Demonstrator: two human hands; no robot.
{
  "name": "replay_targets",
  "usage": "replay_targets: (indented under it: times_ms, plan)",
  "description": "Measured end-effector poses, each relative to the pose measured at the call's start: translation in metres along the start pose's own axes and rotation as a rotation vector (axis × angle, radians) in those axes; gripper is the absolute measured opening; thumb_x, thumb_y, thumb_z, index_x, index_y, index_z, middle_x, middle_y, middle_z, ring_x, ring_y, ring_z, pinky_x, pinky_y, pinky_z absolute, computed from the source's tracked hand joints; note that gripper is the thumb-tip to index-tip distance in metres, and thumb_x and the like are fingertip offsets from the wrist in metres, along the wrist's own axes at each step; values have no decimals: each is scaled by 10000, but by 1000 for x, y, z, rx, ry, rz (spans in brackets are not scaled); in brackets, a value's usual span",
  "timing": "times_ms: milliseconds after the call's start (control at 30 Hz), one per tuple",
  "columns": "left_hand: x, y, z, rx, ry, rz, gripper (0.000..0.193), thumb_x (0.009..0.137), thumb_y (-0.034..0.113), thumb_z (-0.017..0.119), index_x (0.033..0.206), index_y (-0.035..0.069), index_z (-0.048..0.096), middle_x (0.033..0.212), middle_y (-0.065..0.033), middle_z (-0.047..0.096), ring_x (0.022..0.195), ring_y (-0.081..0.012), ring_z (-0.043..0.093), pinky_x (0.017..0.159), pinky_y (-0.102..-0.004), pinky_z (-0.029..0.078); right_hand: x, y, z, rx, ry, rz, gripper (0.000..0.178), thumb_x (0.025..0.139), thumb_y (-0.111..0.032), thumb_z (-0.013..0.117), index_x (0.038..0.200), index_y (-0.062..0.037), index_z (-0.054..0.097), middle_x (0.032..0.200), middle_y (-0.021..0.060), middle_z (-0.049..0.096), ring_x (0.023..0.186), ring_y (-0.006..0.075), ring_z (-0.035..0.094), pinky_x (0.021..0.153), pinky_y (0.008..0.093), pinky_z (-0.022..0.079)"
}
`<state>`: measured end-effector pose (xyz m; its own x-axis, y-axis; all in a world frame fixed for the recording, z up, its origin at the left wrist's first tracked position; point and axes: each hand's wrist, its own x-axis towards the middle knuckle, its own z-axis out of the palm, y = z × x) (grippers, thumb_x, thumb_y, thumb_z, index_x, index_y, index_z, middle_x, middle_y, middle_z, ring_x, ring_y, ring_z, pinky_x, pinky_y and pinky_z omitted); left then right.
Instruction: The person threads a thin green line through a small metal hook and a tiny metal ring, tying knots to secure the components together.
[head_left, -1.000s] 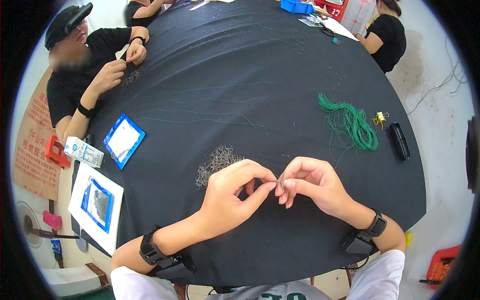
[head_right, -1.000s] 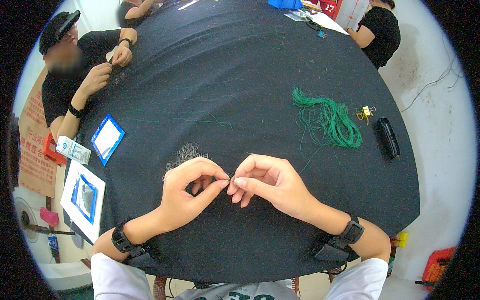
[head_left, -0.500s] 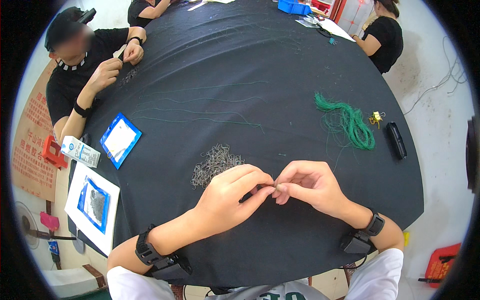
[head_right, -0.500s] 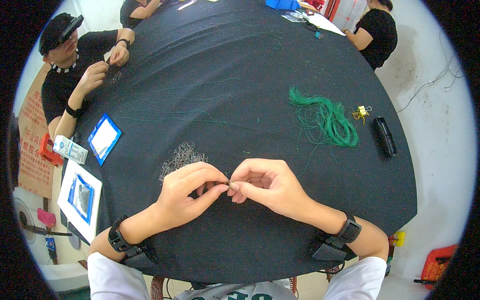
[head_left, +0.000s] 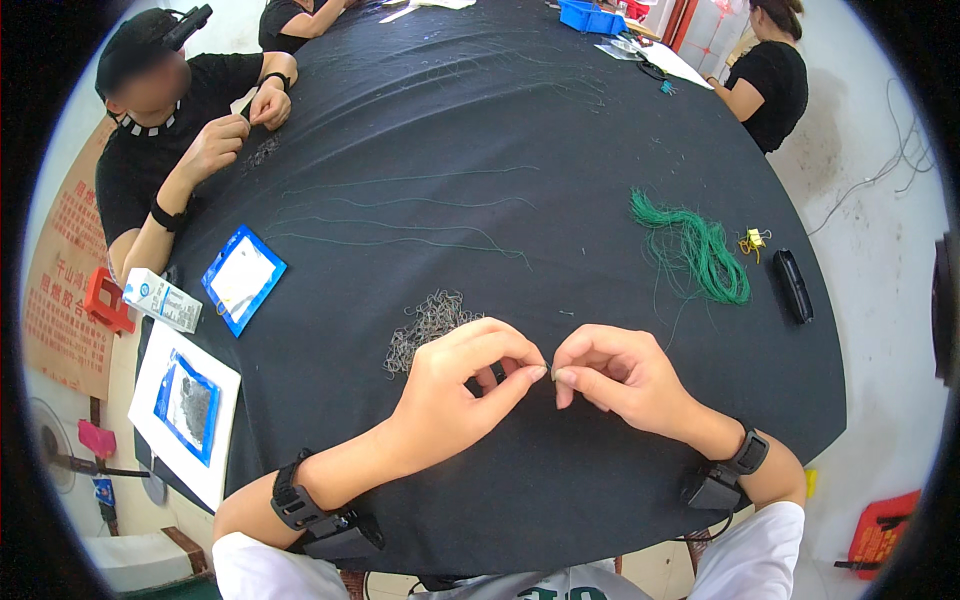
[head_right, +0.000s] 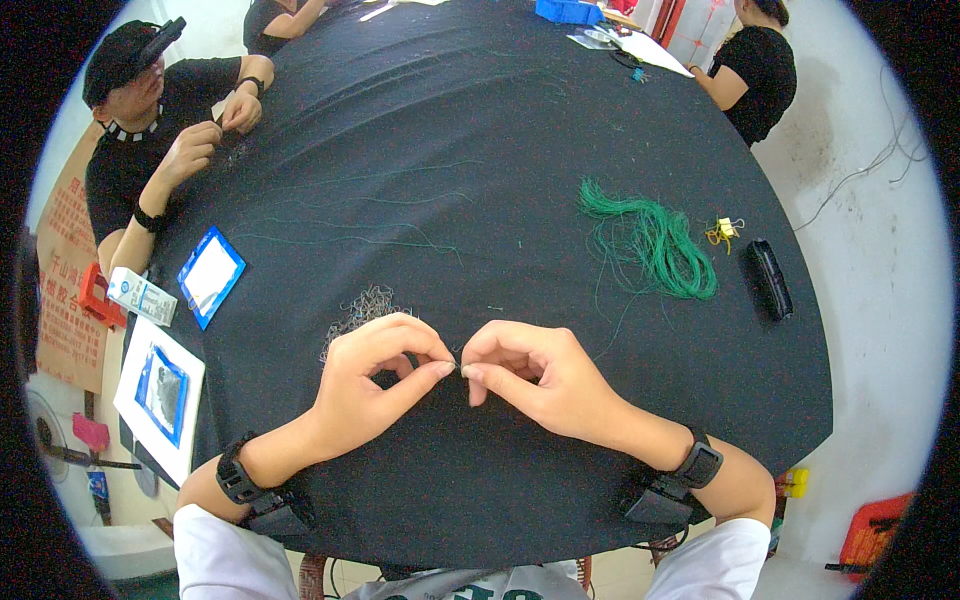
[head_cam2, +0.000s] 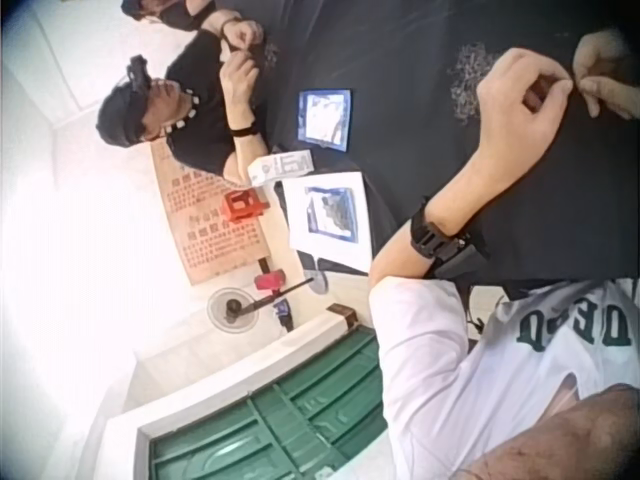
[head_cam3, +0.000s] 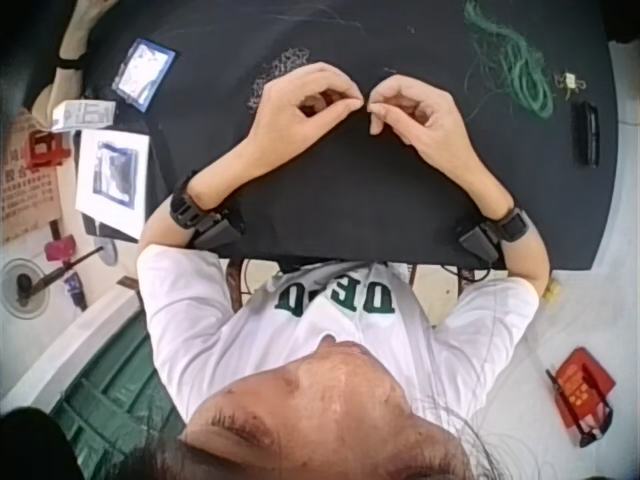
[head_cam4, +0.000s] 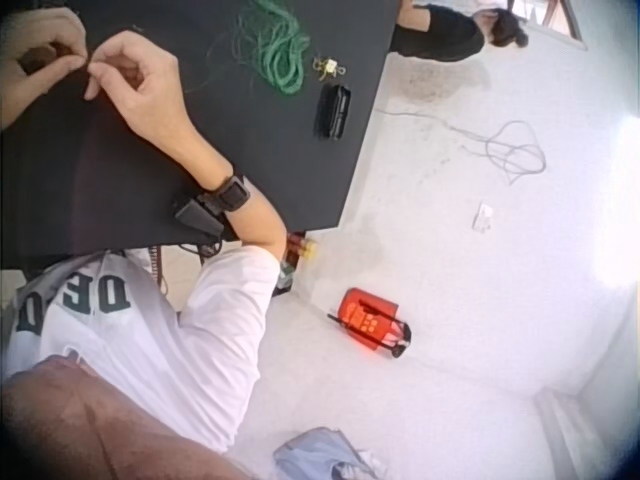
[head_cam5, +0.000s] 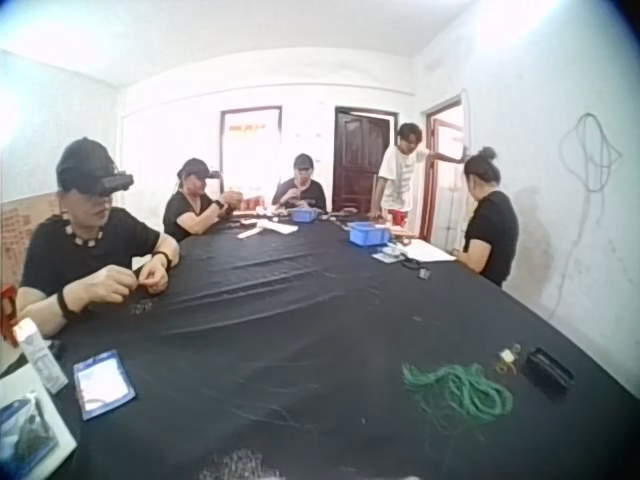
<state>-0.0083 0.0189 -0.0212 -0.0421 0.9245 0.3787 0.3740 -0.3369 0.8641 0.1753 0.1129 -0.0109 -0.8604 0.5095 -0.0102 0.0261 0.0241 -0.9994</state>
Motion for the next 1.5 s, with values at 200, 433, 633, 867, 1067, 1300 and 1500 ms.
replay_targets:
  times_ms: [200, 433, 633, 867, 1067, 1300, 1500]
  plan:
    - [-1, -3, 1, -88, 1, -103, 80, 791, -1, 661, 869, 13, 661, 852, -53, 639, 711, -95, 616, 512, -206, 468, 0, 0, 0, -153, 4, -61, 65, 903, -65, 569, 912, -17, 611, 726, 2, 612, 648, 38, 571, 562, 184, 434]
    - [0, -1, 2, -76, -33, -131, 71, 799, 12, 662, 870, 13, 665, 851, -55, 639, 712, -96, 617, 518, -214, 478, -1, 4, -1, -284, 43, -72, 32, 867, -71, 609, 879, -42, 611, 589, -17, 564, 530, 13, 497, 476, 192, 371]
    - [-1, 0, 0, -25, -76, -109, 53, 806, 19, 658, 857, 8, 651, 841, -53, 627, 707, -99, 613, 525, -217, 482, -1, 3, 1, -413, 70, -151, 41, 832, -68, 633, 851, -45, 605, 559, 5, 545, 457, 39, 433, 424, 223, 327]
    - [0, 0, 2, -56, -91, -126, 62, 793, -6, 643, 852, 4, 628, 844, -45, 610, 705, -95, 606, 524, -214, 480, -1, 5, -1, -469, 49, -171, 13, 851, -54, 624, 856, -41, 625, 565, -38, 525, 470, 12, 389, 434, 207, 278]
    - [-1, 0, 2, -88, -39, -105, 65, 788, -5, 648, 849, 12, 631, 853, -41, 612, 707, -89, 600, 525, -206, 473, -2, 4, 0, -304, 29, -87, 46, 884, -51, 582, 910, -22, 605, 591, -53, 477, 520, 6, 371, 479, 212, 277]
    - [-2, -1, 2, -114, -23, -84, 77, 789, 0, 655, 864, 16, 639, 864, -42, 612, 713, -90, 600, 523, -204, 469, -1, 8, 0, -29, -39, 20, 124, 916, -121, 575, 933, -1, 603, 656, -61, 527, 590, -4, 409, 532, 189, 312]
    - [-2, 1, 2, -141, -7, -64, 93, 794, 2, 648, 886, 17, 649, 874, -41, 613, 727, -91, 603, 531, -202, 467, 0, -8, 3, 173, -16, 139, 146, 915, -140, 589, 945, -4, 633, 692, -74, 550, 585, -20, 409, 509, 187, 296]
